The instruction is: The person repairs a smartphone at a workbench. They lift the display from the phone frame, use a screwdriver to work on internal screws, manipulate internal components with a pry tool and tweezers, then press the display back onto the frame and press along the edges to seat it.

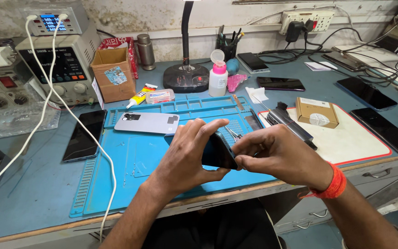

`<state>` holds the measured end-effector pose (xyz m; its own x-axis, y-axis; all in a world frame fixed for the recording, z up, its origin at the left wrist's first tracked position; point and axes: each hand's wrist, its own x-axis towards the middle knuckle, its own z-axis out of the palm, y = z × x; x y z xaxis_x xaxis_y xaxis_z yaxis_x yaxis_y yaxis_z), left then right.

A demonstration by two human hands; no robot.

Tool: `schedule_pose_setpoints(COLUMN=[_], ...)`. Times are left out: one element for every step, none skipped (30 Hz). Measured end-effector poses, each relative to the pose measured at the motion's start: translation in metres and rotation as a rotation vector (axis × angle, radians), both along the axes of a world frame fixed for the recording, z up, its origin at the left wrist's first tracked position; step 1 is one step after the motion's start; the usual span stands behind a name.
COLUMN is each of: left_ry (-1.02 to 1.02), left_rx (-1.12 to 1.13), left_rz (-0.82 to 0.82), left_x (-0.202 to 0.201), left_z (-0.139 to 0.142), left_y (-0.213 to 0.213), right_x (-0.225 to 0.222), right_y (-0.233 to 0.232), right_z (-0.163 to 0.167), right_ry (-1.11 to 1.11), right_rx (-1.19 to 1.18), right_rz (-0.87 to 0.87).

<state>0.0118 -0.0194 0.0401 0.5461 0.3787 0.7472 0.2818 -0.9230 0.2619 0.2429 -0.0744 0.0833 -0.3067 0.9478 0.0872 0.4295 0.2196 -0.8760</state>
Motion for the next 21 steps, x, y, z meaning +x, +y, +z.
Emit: schedule_pose_setpoints(left_ry=[-0.004,-0.001,0.000,0.000,0.001,0.003,0.004,0.000,-0.004,-0.006,-0.007,-0.008,-0.009,-0.007,-0.006,-0.006,-0.009,-0.013,-0.017,0.007,0.033], left_rx=[0.001,0.000,-0.001,-0.001,0.002,0.005,0.009,0.010,0.010,0.010,0.007,0.007,0.007,0.008,0.008,0.009,0.017,0.024,0.030,0.032,0.034], left_rz=[-0.006,-0.004,-0.007,-0.011,-0.014,-0.014,-0.013,-0.008,-0.002,0.005,0.005,0.006,0.009,0.005,0.001,-0.001,0.004,0.007,0.010,0.012,0.013], left_x=[0.000,0.000,0.000,0.001,0.001,0.002,0.002,0.003,0.003,0.004,0.004,0.004,0.004,0.004,0.004,0.004,0.004,0.005,0.006,0.006,0.007], left_z=[0.000,-0.001,-0.001,-0.001,-0.001,-0.001,-0.001,-0.001,-0.001,-0.001,-0.001,-0.001,-0.001,-0.001,0.000,0.000,0.000,-0.001,-0.001,-0.001,-0.001], left_y=[0.000,0.000,0.000,0.000,0.000,0.000,0.000,0.000,0.001,0.001,0.001,0.002,0.002,0.002,0.002,0.001,0.001,0.001,0.000,0.000,0.000], right_x=[-0.001,-0.002,-0.003,-0.003,-0.004,-0.006,-0.007,-0.008,-0.010,-0.011,-0.012,-0.013,-0.013,-0.013,-0.014,-0.013,-0.014,-0.013,-0.013,-0.012,-0.012], right_y=[0.000,-0.001,-0.002,-0.003,-0.004,-0.004,-0.005,-0.006,-0.006,-0.007,-0.007,-0.007,-0.007,-0.006,-0.006,-0.006,-0.005,-0.004,-0.004,-0.003,-0.001], right_z=[0.001,0.003,0.004,0.006,0.007,0.008,0.008,0.009,0.009,0.009,0.008,0.009,0.009,0.008,0.008,0.007,0.007,0.006,0.005,0.004,0.004], right_ry=[-0.002,-0.003,-0.046,-0.089,-0.131,-0.138,-0.146,-0.154,-0.154,-0.153,-0.152,-0.165,-0.176,-0.186,-0.192,-0.197,-0.202,-0.196,-0.191,-0.186,-0.168], right_rx=[0.002,0.006,0.021,0.036,0.051,0.060,0.071,0.081,0.091,0.101,0.109,0.118,0.129,0.139,0.153,0.169,0.185,0.189,0.194,0.198,0.305], right_rz=[0.001,0.003,-0.002,-0.008,-0.014,-0.024,-0.033,-0.044,-0.066,-0.087,-0.109,-0.111,-0.111,-0.111,-0.119,-0.127,-0.137,-0.152,-0.167,-0.179,-0.160])
